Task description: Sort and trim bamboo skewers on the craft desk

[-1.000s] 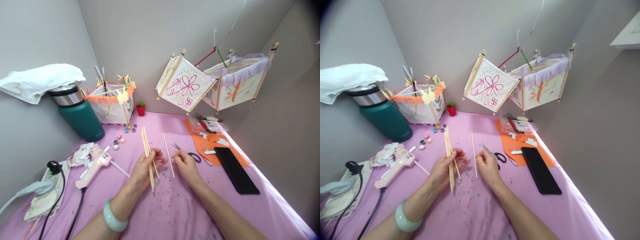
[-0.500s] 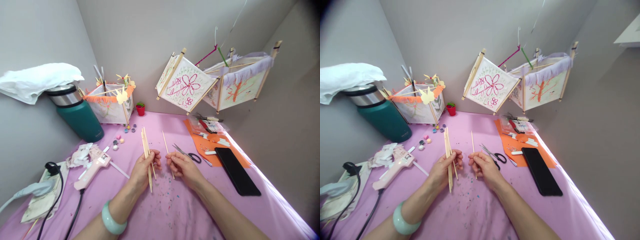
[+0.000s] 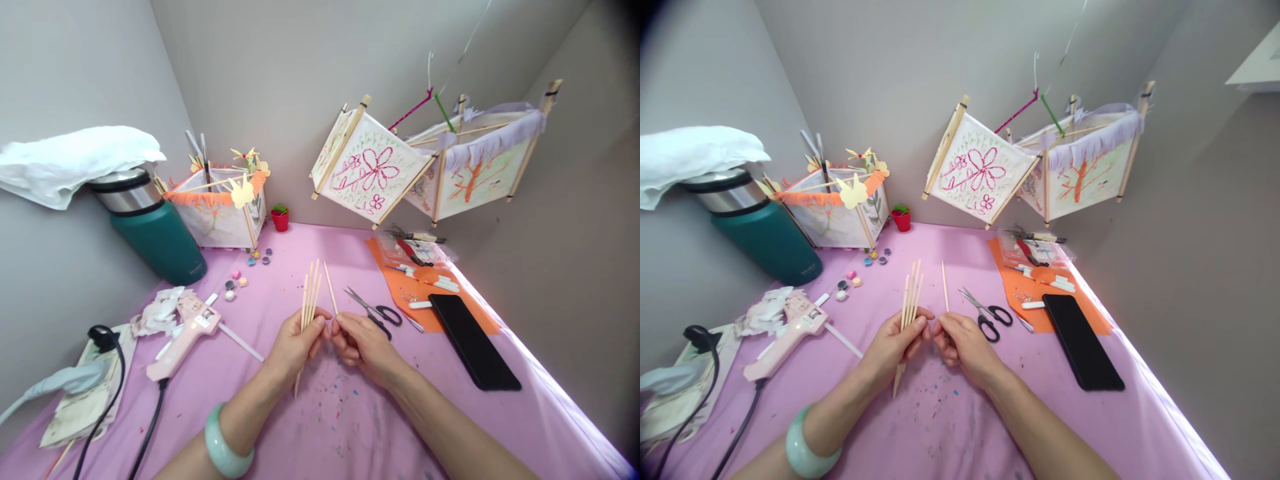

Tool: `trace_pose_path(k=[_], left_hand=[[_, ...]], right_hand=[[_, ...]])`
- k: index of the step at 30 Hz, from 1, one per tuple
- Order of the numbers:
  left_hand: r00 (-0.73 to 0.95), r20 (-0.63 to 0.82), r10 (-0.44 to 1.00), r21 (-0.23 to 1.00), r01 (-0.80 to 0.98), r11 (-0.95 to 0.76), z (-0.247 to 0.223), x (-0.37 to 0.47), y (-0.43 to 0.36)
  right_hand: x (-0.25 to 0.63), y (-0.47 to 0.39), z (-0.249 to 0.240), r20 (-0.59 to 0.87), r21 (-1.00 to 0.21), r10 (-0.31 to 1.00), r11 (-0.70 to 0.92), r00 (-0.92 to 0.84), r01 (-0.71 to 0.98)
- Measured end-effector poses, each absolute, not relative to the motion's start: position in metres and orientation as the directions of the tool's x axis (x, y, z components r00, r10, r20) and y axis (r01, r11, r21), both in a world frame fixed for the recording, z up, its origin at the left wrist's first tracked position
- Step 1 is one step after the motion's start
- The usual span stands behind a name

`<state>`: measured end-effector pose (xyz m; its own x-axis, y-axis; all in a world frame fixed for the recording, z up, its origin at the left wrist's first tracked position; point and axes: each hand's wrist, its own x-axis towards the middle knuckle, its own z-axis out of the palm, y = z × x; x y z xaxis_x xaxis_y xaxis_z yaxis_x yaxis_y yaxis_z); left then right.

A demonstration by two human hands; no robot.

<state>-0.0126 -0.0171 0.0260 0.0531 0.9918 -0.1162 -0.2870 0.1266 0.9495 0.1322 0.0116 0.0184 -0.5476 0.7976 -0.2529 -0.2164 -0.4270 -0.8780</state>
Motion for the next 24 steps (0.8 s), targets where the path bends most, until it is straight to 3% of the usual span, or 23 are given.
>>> trace_pose_path(k=[3,6,9,12,17,24], left_hand=[[0.014,-0.122,0.992,0.965,-0.233,0.122,0.023,-0.013,-0.016],[-0.087,-0.085,0.993,0.996,-0.027,0.082,0.014,-0.015,-0.015],[-0.186,0.124,0.975,0.958,0.279,-0.069,0.006,-0.016,-0.014],[-0.19,0.328,0.925,0.863,0.458,-0.212,0.008,-0.016,-0.017],[-0.011,0.35,0.937,0.846,0.433,-0.311,0.023,-0.013,-0.022],[-0.095,0.251,0.963,0.914,0.35,-0.204,0.024,-0.012,-0.022]], right_hand=[[0.132,0.012,0.015,-0.234,-0.872,0.79,-0.428,-0.567,-0.237],[0.132,0.013,0.011,-0.217,-0.876,0.793,-0.416,-0.57,-0.246],[0.132,0.013,0.009,-0.214,-0.881,0.791,-0.41,-0.573,-0.237],[0.131,0.013,0.007,-0.216,-0.892,0.797,-0.396,-0.564,-0.219],[0.128,0.011,0.006,-0.162,-0.95,0.852,-0.271,-0.498,-0.154],[0.126,0.008,0.005,0.001,-0.995,0.914,0.04,-0.406,0.086]])
